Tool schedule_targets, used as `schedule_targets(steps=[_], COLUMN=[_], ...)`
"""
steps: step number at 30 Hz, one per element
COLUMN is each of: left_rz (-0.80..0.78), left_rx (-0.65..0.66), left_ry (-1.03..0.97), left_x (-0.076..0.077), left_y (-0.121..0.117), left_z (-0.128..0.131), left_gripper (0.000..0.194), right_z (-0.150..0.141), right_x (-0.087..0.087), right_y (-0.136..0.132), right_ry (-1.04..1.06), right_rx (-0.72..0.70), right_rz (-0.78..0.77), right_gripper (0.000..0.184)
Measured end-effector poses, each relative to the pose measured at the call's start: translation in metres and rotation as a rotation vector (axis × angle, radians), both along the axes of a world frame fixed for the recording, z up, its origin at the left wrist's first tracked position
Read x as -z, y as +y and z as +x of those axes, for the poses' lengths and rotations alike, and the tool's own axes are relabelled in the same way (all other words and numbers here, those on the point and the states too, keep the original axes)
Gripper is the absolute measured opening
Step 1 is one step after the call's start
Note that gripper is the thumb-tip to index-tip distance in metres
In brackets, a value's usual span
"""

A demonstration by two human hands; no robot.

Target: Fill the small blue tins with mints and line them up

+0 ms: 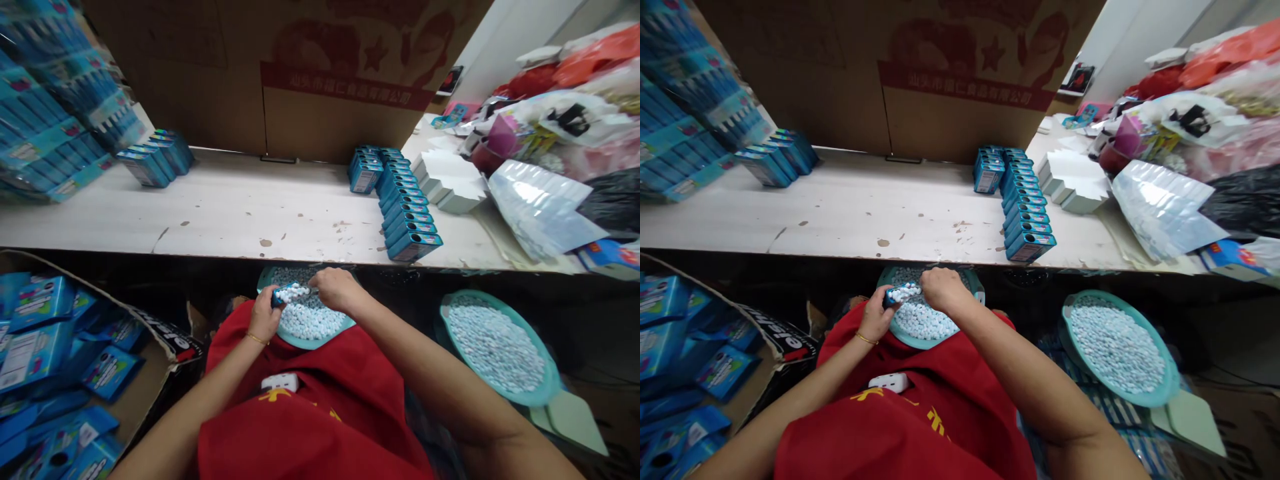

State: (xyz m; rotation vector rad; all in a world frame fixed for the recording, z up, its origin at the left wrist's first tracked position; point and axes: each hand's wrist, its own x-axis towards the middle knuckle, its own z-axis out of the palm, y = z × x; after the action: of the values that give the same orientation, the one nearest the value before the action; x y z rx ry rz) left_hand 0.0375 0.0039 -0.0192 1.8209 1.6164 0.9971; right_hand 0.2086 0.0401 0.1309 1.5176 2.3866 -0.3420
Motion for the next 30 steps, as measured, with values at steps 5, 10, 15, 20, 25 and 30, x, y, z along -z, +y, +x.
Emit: schedule_targets(steps=[5,10,15,20,25,30], left_rz=[0.003,-0.020,-0.046,-0.045,-0.018,-0.017], left_rx=[0.014,-0.001,-0.020,-0.022,-0.052,-0.137], left_ry=[0.005,-0.069,-0.181,-0.233,-0.182,-0.086], left_x=[0.000,0.004,0.006,0.000,-0.009,-0.012], left_y=[0.000,0.000,-0.001,-0.002,-0.004,-0.006], left_z=[0.002,-0.003,-0.006,-0.007,-0.019,-0.034], left_gripper=[0.034,0.034,0.035,0.035,0.032,0.034], right_z=[-0.011,0.011,0.067,0.076,0.026,0.029], right_x=[-0.005,-0.008,0.030,0.110,0.172,0.172], right_y=[-0.009,-0.016,-0.014,-0.010,-0.012,-0.012], right_ry=[-0.011,0.015,0.065,0.046,0.173,0.332], right_rx=[-0.033,0.002,0.131,0.305,0.355,0.346], right_rz=[0.079,0.057,0.018,-0.106,-0.176,-0.204], right_gripper=[0.030,0.035,0.043,0.041,0.037,0.036])
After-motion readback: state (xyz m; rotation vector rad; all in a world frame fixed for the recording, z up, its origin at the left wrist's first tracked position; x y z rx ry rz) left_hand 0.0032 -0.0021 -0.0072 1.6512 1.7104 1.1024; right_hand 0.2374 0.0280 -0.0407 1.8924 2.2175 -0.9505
